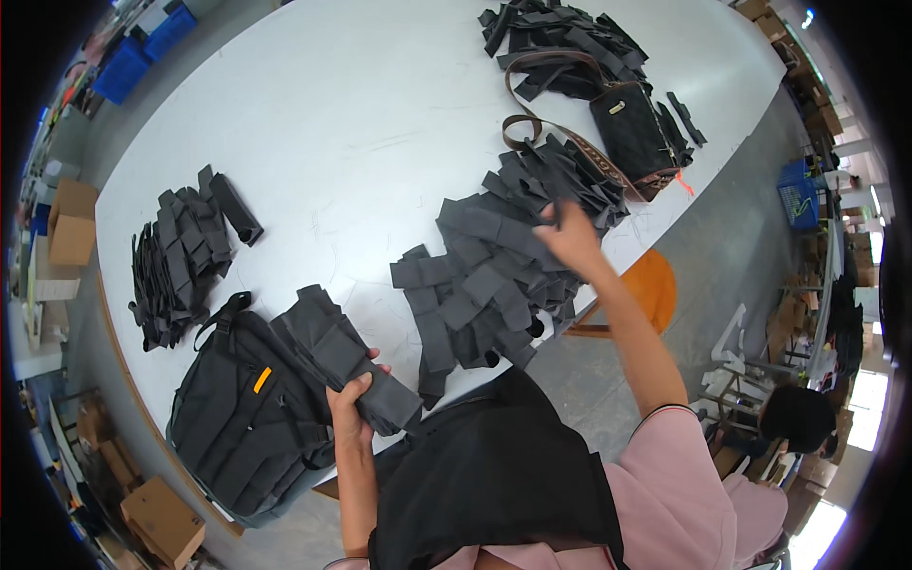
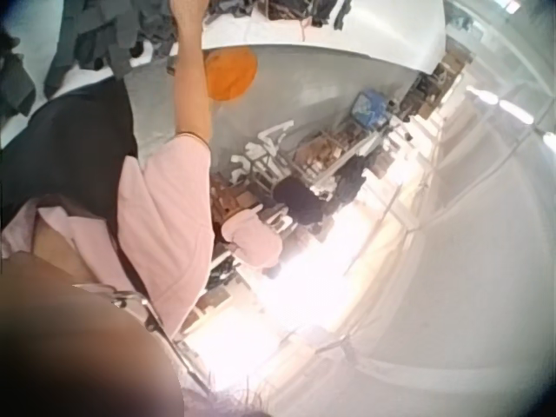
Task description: Sort and organize black fabric straps on a large white table in a manufacturing facility.
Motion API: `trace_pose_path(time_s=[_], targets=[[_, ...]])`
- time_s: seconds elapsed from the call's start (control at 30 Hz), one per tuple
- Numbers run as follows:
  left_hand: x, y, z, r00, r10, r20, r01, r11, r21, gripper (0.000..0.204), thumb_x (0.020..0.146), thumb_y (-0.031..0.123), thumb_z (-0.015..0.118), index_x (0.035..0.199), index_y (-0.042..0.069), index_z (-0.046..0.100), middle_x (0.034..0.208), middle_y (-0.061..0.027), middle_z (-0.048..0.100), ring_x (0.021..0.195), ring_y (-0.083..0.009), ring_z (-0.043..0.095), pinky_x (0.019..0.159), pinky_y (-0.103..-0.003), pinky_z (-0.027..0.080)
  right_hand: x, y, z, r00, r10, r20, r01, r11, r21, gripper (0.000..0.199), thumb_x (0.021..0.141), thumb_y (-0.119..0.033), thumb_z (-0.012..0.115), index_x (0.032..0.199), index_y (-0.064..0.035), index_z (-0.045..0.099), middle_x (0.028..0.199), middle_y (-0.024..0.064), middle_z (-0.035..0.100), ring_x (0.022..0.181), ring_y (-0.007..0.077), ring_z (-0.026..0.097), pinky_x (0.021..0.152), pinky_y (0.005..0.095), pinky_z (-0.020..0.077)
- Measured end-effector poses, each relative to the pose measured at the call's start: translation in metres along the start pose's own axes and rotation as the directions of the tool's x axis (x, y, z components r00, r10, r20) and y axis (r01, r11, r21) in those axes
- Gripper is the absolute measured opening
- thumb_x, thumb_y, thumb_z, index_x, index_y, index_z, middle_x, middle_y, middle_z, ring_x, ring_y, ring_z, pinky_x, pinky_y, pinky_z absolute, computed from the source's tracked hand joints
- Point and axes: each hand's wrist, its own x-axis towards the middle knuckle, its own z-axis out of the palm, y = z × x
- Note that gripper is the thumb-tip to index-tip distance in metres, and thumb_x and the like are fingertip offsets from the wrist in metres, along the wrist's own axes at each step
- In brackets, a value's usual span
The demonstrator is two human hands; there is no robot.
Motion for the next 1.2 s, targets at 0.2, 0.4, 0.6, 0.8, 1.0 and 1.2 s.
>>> trace_pose_path(time_s=[0.2, 0.4, 0.6, 0.8, 1.0, 1.2], targets=[[0.001, -0.003, 0.028, 0.992, -0.066, 0.109, 0.055, 0.994, 0.097, 0.054, 0.066, 0.008, 0.058, 0.117, -0.004, 0.046, 0.102, -0.017, 0.059, 0.081, -0.0273, 0.063, 0.069, -0.037, 0.054, 0.015, -0.004, 0.049, 0.99, -0.033, 0.14, 0.084, 0.925, -0.372, 0.054, 0.064, -0.03, 0.075, 0.105, -0.0039, 0.052, 0.111, 0.0149, 0.051, 0.102, 0.033, 0.054, 0.087, 0.0408, 0.0456], [-0.008, 0.008, 0.015, 1.0, 0.019, 0.016, -0.018, 0.999, -0.027, 0.053, 0.064, 0.005, 0.058, 0.115, -0.007, 0.047, 0.103, -0.0182, 0.06, 0.082, -0.0282, 0.064, 0.071, -0.037, 0.054, 0.027, -0.014, -0.001, 0.937, 0.03, 0.349, -0.021, 0.999, -0.028, 0.06, 0.061, -0.027, 0.074, 0.108, 0.0039, 0.053, 0.113, 0.0157, 0.054, 0.105, 0.0278, 0.056, 0.087, 0.0364, 0.0453], [-0.008, 0.006, -0.001, 0.98, 0.068, 0.185, -0.023, 0.971, -0.239, 0.055, 0.063, 0.009, 0.058, 0.114, -0.009, 0.047, 0.103, -0.0186, 0.057, 0.081, -0.029, 0.062, 0.066, -0.036, 0.054, 0.005, -0.023, -0.029, 0.659, 0.137, 0.74, -0.542, 0.769, 0.34, 0.066, 0.06, -0.032, 0.077, 0.108, 0.0066, 0.052, 0.099, 0.013, 0.056, 0.092, 0.021, 0.054, 0.083, 0.0304, 0.0421], [-0.004, 0.003, -0.014, 0.985, -0.018, 0.174, 0.053, 0.978, -0.201, 0.053, 0.066, 0.006, 0.057, 0.116, -0.007, 0.046, 0.103, -0.0185, 0.059, 0.081, -0.0285, 0.063, 0.069, -0.036, 0.054, -0.027, -0.015, -0.035, 0.72, -0.052, 0.692, -0.581, 0.499, 0.643, 0.057, 0.065, -0.034, 0.073, 0.104, 0.0039, 0.057, 0.08, 0.0093, 0.064, 0.066, 0.0088, 0.053, 0.057, 0.0218, 0.0414], [0.006, 0.013, 0.022, 0.999, -0.017, 0.029, 0.017, 1.0, -0.007, 0.041, 0.07, 0.002, 0.062, 0.109, -0.005, 0.053, 0.098, -0.0145, 0.062, 0.078, -0.0248, 0.064, 0.072, -0.036, 0.053, -0.04, -0.049, 0.0, 0.774, 0.207, 0.599, -0.524, 0.74, 0.422, 0.071, 0.065, -0.033, 0.076, 0.115, 0.0061, 0.044, 0.08, 0.0077, 0.065, 0.069, 0.0089, 0.053, 0.054, 0.0219, 0.0363], [0.026, -0.007, 0.031, 0.997, -0.022, 0.078, 0.014, 0.994, 0.106, 0.059, 0.07, 0.01, 0.074, 0.119, -0.001, 0.044, 0.107, -0.0105, 0.057, 0.094, -0.0184, 0.057, 0.082, -0.03, 0.047, -0.088, -0.096, 0.071, 0.696, -0.064, 0.715, -0.464, 0.72, 0.516, 0.065, 0.068, -0.025, 0.078, 0.117, 0.0014, 0.045, 0.098, 0.0081, 0.063, 0.084, 0.0113, 0.057, 0.068, 0.0224, 0.0439]])
